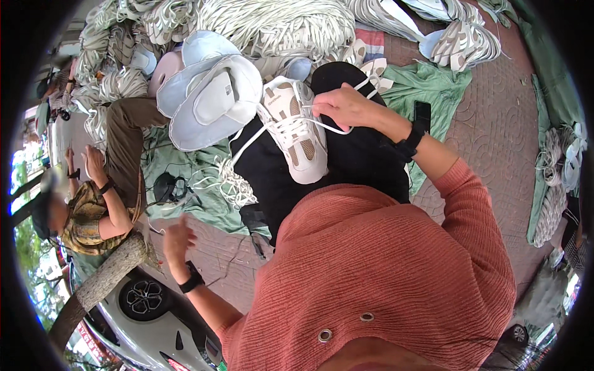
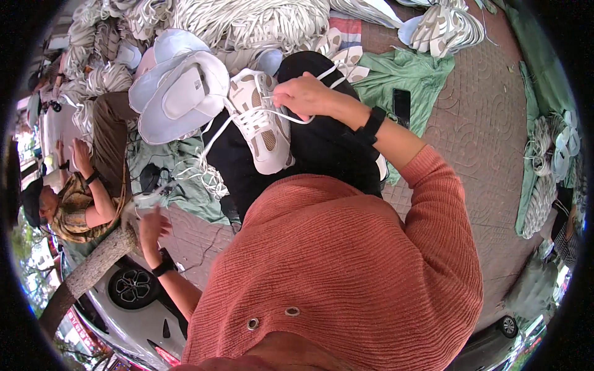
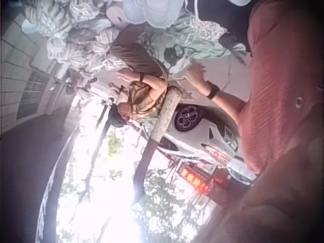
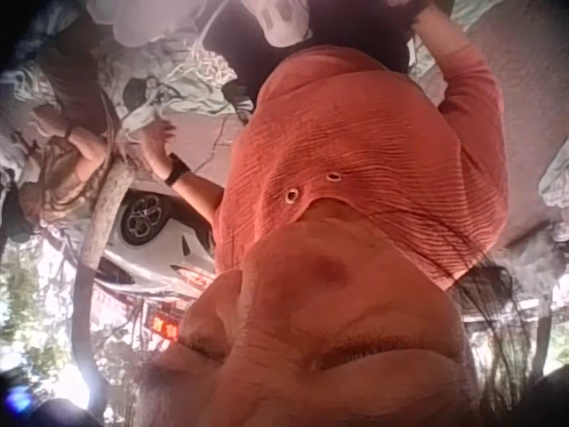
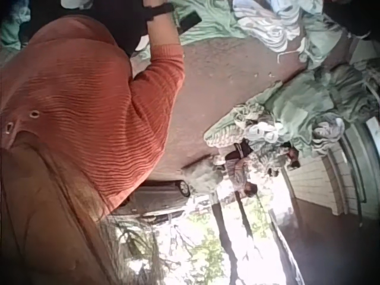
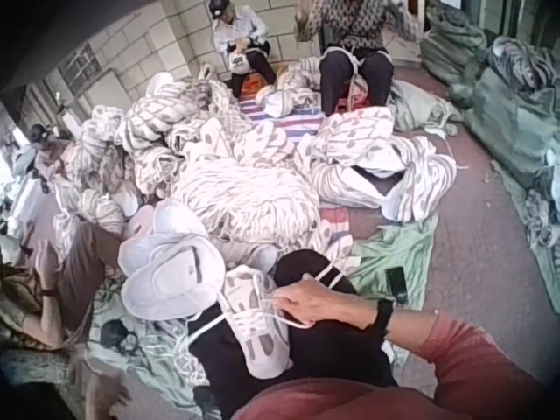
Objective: The person sits on the ground and laces a white sneaker by hand. They thread a long white lace through the eyelets, pull it tight, and tie a knot. The person handles the shoe and lace repeatedly to secure the fit.
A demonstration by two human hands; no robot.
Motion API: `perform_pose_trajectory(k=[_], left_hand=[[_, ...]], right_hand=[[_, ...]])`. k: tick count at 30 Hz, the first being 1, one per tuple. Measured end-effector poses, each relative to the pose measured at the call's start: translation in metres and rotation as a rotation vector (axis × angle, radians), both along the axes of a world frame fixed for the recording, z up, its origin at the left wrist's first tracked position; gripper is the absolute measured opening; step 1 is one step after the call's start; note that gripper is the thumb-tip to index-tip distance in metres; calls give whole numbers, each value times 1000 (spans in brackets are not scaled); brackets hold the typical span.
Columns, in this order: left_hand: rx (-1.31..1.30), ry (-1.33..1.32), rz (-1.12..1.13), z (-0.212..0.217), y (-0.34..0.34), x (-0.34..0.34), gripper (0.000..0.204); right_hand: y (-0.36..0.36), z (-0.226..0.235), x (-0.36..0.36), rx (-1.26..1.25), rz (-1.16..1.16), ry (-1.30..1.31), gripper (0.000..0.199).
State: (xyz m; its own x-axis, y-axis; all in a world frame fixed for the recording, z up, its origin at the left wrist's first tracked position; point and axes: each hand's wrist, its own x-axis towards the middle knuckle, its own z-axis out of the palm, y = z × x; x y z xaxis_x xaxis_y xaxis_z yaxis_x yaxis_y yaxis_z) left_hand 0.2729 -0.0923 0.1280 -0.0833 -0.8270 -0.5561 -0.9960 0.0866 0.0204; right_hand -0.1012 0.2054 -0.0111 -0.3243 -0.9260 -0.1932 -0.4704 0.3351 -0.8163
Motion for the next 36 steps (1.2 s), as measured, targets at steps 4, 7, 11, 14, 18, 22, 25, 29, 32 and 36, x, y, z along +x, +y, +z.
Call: perform_pose_trajectory(k=[4,7,11,14,18,22,25,29,32,36], left_hand=[[202,583,-434,-25,45,-59,37],[50,1020,-611,-67,84,-147,15],[-104,1053,-1064,-103,110,-230,10],[-122,824,-1145,-112,117,-249,15],[-7,806,-1188,-115,111,-255,19],[47,854,-1199,-121,107,-257,17],[83,836,-1213,-121,105,-261,17],[-100,875,-1382,-113,110,-263,20],[-480,658,-1612,-94,105,-256,23],[-1191,380,-1489,-21,38,-232,22]], right_hand=[[-2,-6,10,-107,-103,25,25],[-4,-10,14,-56,-103,-88,26],[-6,-15,12,-72,-91,-65,27],[-10,-18,8,-106,-56,-149,27],[-22,-20,1,-53,-28,-363,27],[-26,-16,-6,8,-6,64,27],[-26,-12,-21,-43,-64,389,39],[-28,-9,-33,-405,56,326,59],[-28,-7,-32,-270,108,247,51],[-24,-4,-25,-308,139,268,42]])
